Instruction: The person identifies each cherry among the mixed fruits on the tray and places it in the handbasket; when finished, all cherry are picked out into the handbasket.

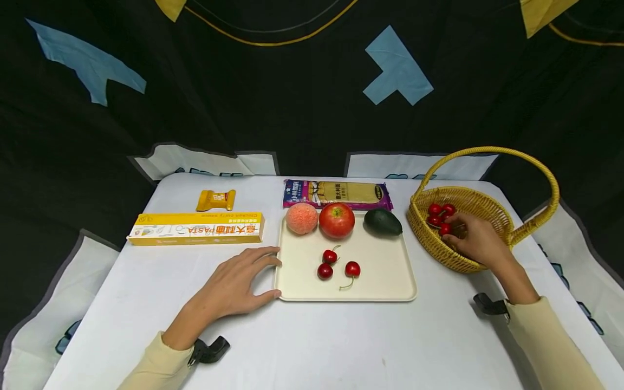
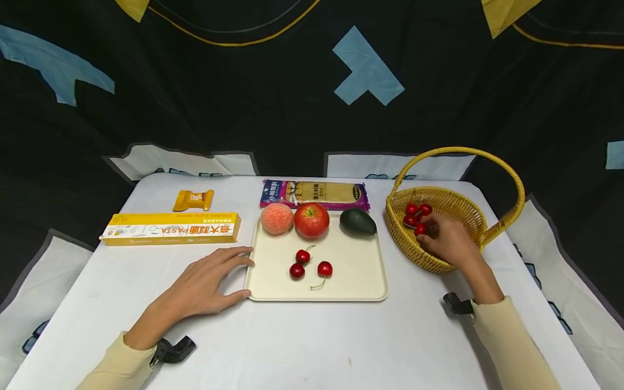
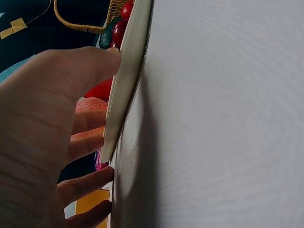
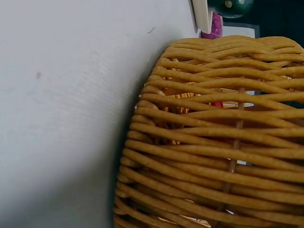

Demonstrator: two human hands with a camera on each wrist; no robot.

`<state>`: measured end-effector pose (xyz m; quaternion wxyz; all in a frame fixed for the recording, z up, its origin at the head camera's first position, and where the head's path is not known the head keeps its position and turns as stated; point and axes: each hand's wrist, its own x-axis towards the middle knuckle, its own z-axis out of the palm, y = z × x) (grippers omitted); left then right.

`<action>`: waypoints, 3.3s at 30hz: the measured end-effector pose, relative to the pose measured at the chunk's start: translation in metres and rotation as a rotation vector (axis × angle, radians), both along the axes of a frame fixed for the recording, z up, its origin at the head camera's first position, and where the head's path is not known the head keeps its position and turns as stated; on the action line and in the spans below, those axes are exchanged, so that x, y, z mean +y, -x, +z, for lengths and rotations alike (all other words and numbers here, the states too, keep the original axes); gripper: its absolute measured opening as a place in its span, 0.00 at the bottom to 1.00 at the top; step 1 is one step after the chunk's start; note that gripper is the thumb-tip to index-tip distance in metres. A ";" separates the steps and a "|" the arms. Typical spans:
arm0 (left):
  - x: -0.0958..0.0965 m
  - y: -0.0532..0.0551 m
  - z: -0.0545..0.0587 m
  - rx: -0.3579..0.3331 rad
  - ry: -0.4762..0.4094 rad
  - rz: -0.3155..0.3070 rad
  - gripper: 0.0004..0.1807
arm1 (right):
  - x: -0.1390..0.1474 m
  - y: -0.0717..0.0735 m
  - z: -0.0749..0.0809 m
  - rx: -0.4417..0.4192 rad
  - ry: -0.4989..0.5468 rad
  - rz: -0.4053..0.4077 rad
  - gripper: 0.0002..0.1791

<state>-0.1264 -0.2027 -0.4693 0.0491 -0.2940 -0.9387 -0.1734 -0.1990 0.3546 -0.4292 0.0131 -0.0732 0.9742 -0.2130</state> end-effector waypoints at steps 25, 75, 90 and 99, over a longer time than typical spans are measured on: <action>-0.001 -0.003 0.002 0.001 -0.001 0.000 0.29 | -0.073 -0.037 0.008 0.577 0.217 0.036 0.19; 0.000 -0.002 0.005 0.000 -0.009 -0.003 0.30 | -0.177 -0.073 -0.021 0.229 0.090 0.429 0.17; 0.000 -0.002 0.004 -0.012 -0.004 0.007 0.29 | -0.175 -0.073 -0.022 0.129 0.121 0.465 0.16; 0.000 -0.003 0.003 -0.005 0.004 0.005 0.29 | -0.167 -0.067 -0.016 0.137 0.154 0.452 0.15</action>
